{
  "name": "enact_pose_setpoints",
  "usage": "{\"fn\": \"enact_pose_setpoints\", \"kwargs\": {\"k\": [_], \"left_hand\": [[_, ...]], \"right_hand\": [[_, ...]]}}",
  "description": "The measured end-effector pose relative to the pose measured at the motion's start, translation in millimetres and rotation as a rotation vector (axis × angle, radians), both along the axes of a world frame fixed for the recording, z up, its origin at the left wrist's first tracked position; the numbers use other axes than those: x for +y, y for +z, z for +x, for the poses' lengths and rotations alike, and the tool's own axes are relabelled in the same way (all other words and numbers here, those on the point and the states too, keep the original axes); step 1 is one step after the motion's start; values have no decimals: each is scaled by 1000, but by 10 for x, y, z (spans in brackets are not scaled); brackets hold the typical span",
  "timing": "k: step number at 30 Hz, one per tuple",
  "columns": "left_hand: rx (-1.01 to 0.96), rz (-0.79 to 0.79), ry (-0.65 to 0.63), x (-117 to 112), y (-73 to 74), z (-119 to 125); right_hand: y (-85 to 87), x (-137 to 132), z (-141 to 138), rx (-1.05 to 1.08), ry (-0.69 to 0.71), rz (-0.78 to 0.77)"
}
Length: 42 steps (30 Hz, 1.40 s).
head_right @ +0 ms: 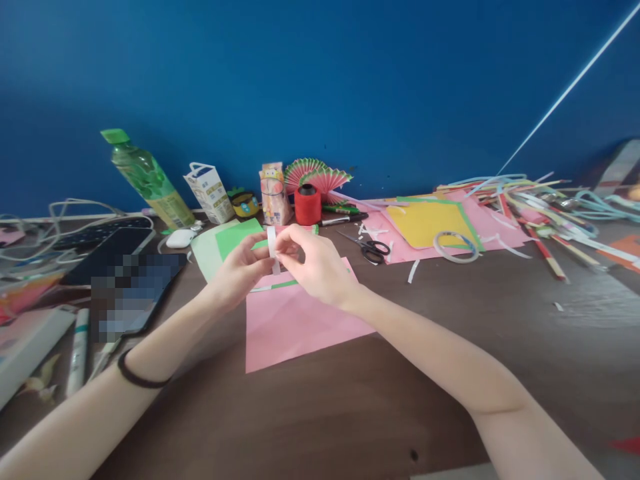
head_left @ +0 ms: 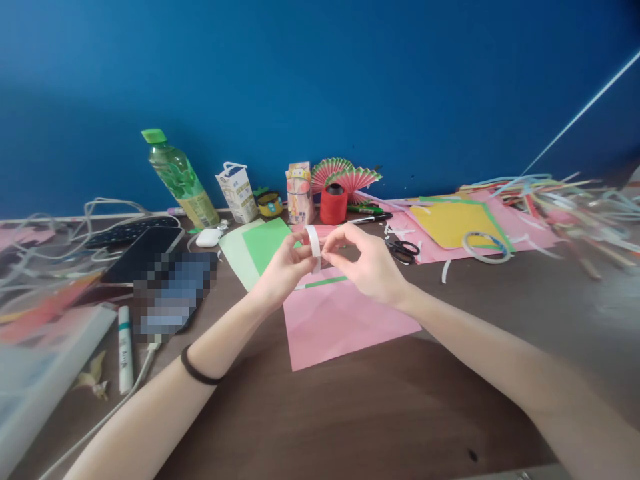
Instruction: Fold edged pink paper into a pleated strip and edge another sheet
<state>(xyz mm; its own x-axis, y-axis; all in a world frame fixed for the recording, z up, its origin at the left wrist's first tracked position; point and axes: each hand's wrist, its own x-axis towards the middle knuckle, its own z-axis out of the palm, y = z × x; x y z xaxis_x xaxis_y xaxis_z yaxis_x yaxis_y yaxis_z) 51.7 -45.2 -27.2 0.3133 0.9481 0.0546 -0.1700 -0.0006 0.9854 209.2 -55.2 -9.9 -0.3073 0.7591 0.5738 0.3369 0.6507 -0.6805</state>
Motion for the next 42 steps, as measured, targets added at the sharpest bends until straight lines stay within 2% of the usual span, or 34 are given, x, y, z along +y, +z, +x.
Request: {"fn": "enact_pose_setpoints", "kwargs": {"k": [11,21,27,35,42], "left_hand": [[-23,66,-1,1,20,-4],[-12,39,59,11,40,11],[-13,35,82,39,-1,-17],[-4,52,0,42,-10,-30],[52,64,-2,10,-4,-6]], "right_hand": [[-11,-63,-39,30,17,-71],[-32,-73,-33,-67,-17,28],[-64,-75,-30,-84,52,-59],[-67,-26,-31,33,81,-96],[-54,-51,-44,-5,-7,-57]]}}
